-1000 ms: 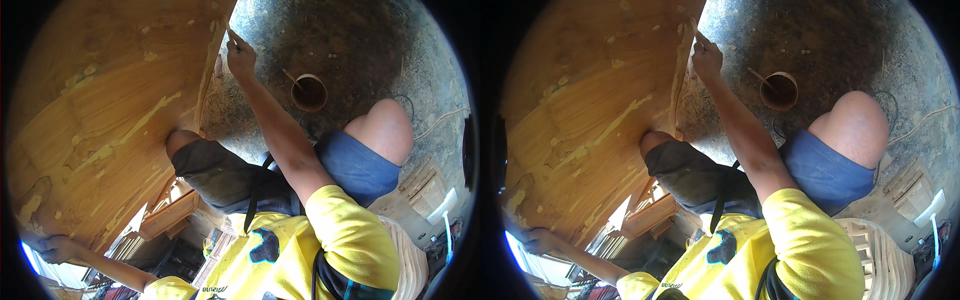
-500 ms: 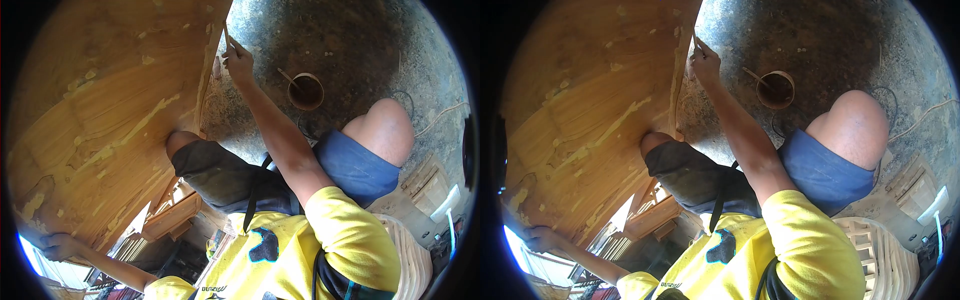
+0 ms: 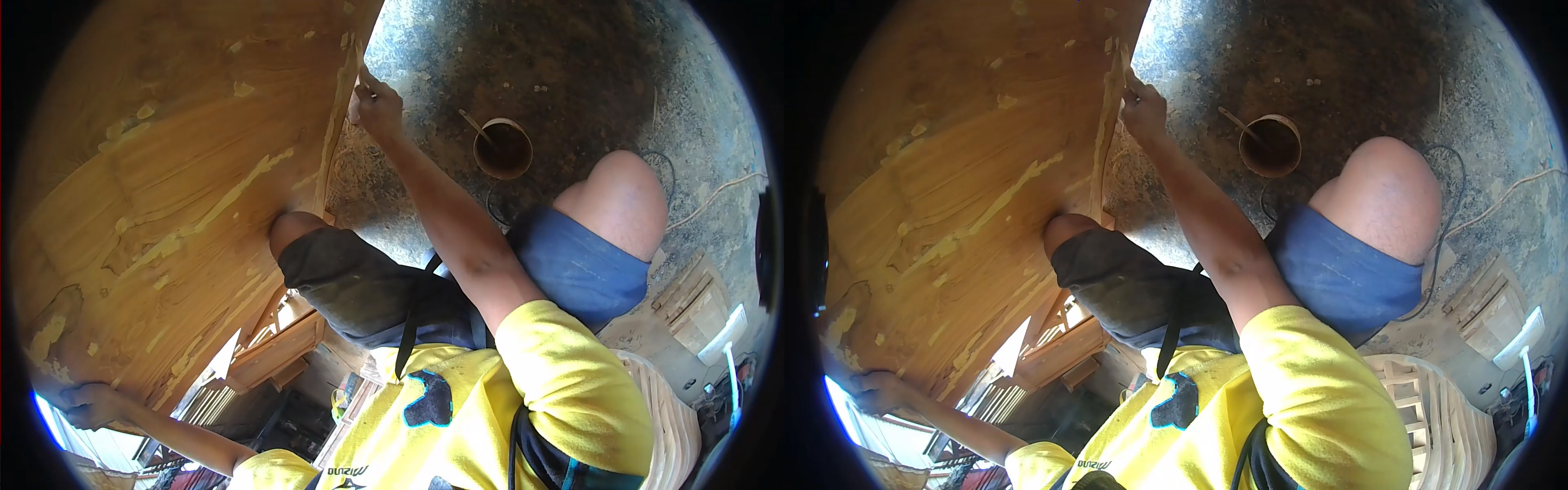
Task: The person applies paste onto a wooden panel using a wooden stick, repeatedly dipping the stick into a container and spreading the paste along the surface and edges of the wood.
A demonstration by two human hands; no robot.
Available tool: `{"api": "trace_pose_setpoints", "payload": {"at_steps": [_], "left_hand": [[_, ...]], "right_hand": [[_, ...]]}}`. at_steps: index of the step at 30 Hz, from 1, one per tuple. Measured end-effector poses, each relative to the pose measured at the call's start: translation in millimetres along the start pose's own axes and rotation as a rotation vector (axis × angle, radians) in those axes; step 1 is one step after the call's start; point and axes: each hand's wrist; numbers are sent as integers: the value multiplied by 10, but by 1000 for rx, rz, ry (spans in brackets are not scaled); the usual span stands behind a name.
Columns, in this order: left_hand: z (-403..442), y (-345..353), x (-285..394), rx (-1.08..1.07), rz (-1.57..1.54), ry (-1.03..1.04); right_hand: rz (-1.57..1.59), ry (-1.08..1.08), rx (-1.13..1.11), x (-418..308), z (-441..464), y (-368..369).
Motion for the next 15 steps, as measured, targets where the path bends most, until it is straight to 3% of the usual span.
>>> {"api": "trace_pose_setpoints", "payload": {"at_steps": [2,4,7,12,15], "left_hand": [[-9,-10,29,18,-16,27],[34,-117,263,45,-59,56],[98,-209,407,16,-155,155],[8,210,-329,72,-79,165],[64,-22,73,57,-82,157]], "right_hand": [[-25,-88,21,63,47,-96],[-79,34,54,-25,180,-197],[-130,9,67,-170,353,-244],[-41,-25,-17,-215,415,-191],[-83,-38,-48,-197,340,-219]]}}
Point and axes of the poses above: each hand's wrist, its own z-axis towards the middle knuckle, its own y-axis out of the palm, x = y × z, and after that the axes turned 15 degrees about x, right-handed
